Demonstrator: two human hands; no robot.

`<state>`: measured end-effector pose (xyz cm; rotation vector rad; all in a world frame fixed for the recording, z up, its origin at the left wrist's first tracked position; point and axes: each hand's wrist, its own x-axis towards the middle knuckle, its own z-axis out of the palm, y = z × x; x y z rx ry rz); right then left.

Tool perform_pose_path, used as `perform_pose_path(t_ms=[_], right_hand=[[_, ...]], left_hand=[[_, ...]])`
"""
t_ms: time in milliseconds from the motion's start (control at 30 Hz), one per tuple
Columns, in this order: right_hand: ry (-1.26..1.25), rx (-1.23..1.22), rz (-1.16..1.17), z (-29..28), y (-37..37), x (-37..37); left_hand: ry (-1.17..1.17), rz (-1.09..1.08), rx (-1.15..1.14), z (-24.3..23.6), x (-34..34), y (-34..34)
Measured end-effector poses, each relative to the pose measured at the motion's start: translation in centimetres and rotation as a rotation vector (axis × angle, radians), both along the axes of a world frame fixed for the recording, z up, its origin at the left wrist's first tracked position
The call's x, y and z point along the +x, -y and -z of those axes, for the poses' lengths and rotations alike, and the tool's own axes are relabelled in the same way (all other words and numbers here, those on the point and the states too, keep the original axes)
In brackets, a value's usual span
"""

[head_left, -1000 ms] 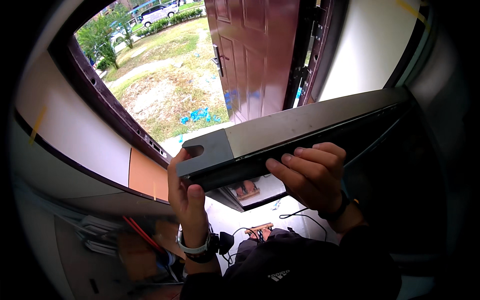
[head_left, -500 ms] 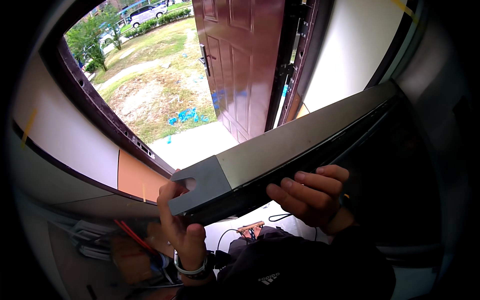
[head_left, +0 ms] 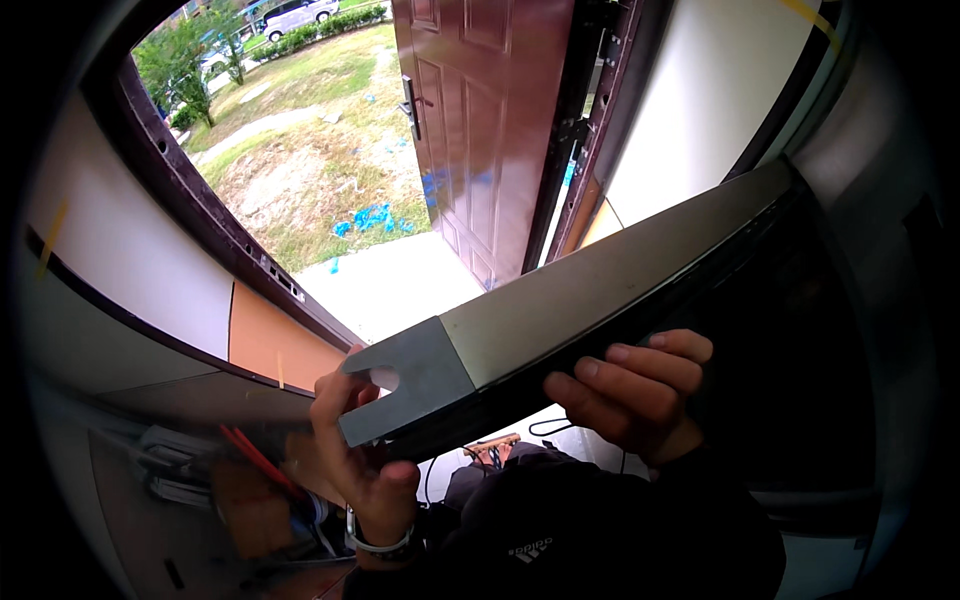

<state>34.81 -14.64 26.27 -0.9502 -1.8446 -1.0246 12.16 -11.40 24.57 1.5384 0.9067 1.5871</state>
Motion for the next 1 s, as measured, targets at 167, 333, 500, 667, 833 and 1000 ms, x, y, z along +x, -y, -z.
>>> perform_pose_path(t_ms=[167,333,500,667,833,1000], right_hand=[[-0.006,0.055,0.019,0.2,-0.7,-0.2],[-0.025,-0.024,-0.080,-0.5,-0.4,-2.1],[-0.166,-0.007,-0.118,0.4,-0.6,-2.9],[-0.228,0.004,-0.075,0.7,-0.5,-3.2],[-0.180,0.024,-0.073,0.3,-0.4,-2.0],[-0.145,0.156,-0.066,7.0,1.2,2.6]], left_hand=[[0.019,0.016,-0.025,-0.2,0.5,-0.2],[0.062,-0.012,-0.005,-0.1,0.4,0.0],[-0.031,-0.069,0.068,0.4,0.4,-0.3],[-0.031,-0.080,0.072,0.1,1.2,-0.2],[-0.107,-0.131,0.186,1.0,1.5,-0.7],[-0.192,-0.077,0.179,1.1,2.6,-1.7]])
